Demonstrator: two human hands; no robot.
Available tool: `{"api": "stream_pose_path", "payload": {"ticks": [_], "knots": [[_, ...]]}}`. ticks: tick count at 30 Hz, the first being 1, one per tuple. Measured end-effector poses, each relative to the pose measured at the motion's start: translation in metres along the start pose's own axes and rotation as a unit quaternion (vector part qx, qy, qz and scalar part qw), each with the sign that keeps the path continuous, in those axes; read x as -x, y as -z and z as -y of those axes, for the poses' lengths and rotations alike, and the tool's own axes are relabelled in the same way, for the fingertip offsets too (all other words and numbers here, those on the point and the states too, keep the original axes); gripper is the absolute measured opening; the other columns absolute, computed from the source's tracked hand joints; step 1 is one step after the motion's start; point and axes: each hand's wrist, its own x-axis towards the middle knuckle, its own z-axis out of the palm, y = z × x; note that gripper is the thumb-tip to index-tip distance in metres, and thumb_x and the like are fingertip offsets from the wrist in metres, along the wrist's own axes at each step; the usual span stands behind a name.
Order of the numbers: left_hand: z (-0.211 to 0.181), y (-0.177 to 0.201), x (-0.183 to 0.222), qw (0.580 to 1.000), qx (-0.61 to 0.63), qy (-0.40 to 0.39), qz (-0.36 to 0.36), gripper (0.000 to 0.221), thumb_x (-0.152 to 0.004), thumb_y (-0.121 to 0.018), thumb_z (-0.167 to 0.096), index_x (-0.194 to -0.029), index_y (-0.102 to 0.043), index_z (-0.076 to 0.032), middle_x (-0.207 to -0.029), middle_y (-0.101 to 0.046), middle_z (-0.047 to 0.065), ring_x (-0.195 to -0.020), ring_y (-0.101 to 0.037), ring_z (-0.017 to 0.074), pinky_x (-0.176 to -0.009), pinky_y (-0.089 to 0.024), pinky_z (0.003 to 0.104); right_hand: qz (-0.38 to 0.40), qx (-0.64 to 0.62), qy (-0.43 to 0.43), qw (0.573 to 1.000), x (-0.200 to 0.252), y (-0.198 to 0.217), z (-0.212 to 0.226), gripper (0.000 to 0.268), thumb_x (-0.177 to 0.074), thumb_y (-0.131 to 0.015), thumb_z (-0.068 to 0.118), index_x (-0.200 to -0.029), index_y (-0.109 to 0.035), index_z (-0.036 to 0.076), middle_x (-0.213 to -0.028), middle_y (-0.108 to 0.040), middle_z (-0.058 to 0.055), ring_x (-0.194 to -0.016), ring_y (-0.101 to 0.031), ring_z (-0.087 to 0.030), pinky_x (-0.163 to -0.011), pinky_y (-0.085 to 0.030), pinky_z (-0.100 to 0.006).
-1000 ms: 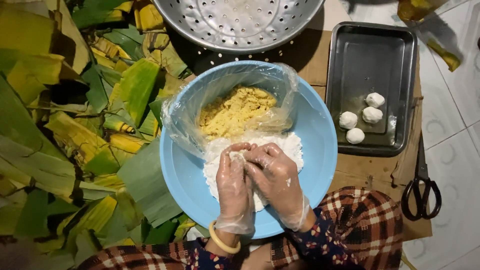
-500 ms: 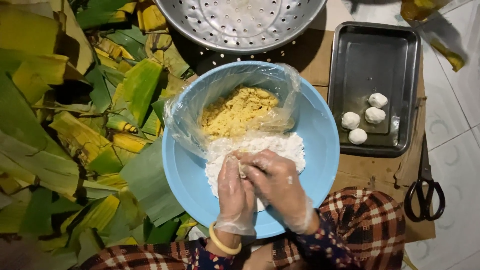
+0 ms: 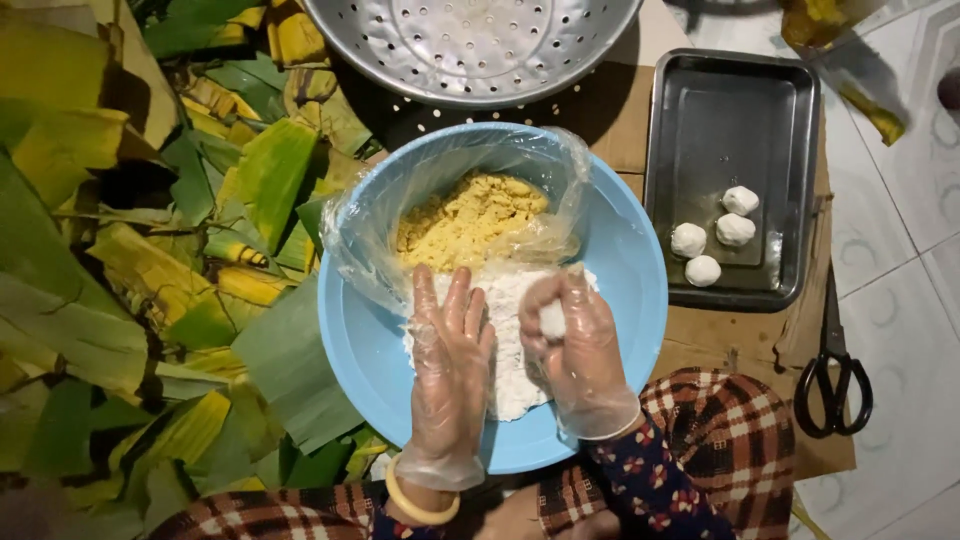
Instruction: Forming filled dough balls by hand and placing them on a metal tray.
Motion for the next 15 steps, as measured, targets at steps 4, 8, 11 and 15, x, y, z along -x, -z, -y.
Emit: {"api": "stream_pose_path", "payload": {"ticks": [4, 8, 11, 15], "knots": [[0.006, 0.001, 0.0, 0.999, -0.013, -0.036, 0.007, 0.085, -0.096, -0.046, -0.063, -0.161, -0.006, -0.027, -0.17, -0.007, 0.021, -0.155, -0.003, 0.0439, -0.119, 0.001, 0.061, 0.041, -0.109, 0.005, 0.993, 0.011, -0.009, -0.009, 0.046, -0.093, -0.063, 0.05, -0.066, -0.046, 0.017, -0.056, -0.045, 0.004, -0.045, -0.041, -0.008, -0.039, -0.03, -0.023], [0.004, -0.019, 0.0, 0.986, -0.125, -0.061, -0.094, 0.082, -0.095, -0.036, -0.062, -0.16, -0.01, -0.018, -0.169, -0.017, 0.016, -0.154, -0.018, 0.0335, -0.122, -0.016, 0.047, 0.021, 0.039, -0.004, 0.999, 0.026, -0.023, -0.022, 0.047, -0.101, -0.046, 0.052, -0.077, -0.053, 0.013, -0.069, -0.046, -0.002, -0.058, -0.041, -0.015, -0.055, -0.035, -0.031], [0.006, -0.029, 0.017, 0.958, -0.235, -0.129, -0.101, 0.078, -0.1, -0.022, -0.063, -0.159, -0.011, -0.013, -0.169, -0.019, 0.016, -0.15, -0.03, 0.0341, -0.12, -0.03, 0.047, 0.088, 0.078, -0.021, 0.993, 0.041, -0.032, -0.026, 0.048, -0.1, -0.042, 0.055, -0.102, -0.051, 0.009, -0.1, -0.046, -0.011, -0.089, -0.042, -0.024, -0.077, -0.034, -0.039], [0.003, 0.006, -0.002, 0.849, -0.37, -0.371, -0.079, 0.056, -0.118, -0.017, -0.045, -0.165, -0.007, -0.015, -0.175, -0.011, 0.007, -0.165, -0.016, 0.0269, -0.143, -0.012, 0.044, 0.196, 0.146, -0.056, 0.968, 0.054, -0.037, -0.024, 0.079, -0.096, -0.034, 0.06, -0.146, -0.049, 0.001, -0.157, -0.045, -0.027, -0.145, -0.044, -0.04, -0.117, -0.034, -0.053]]}}
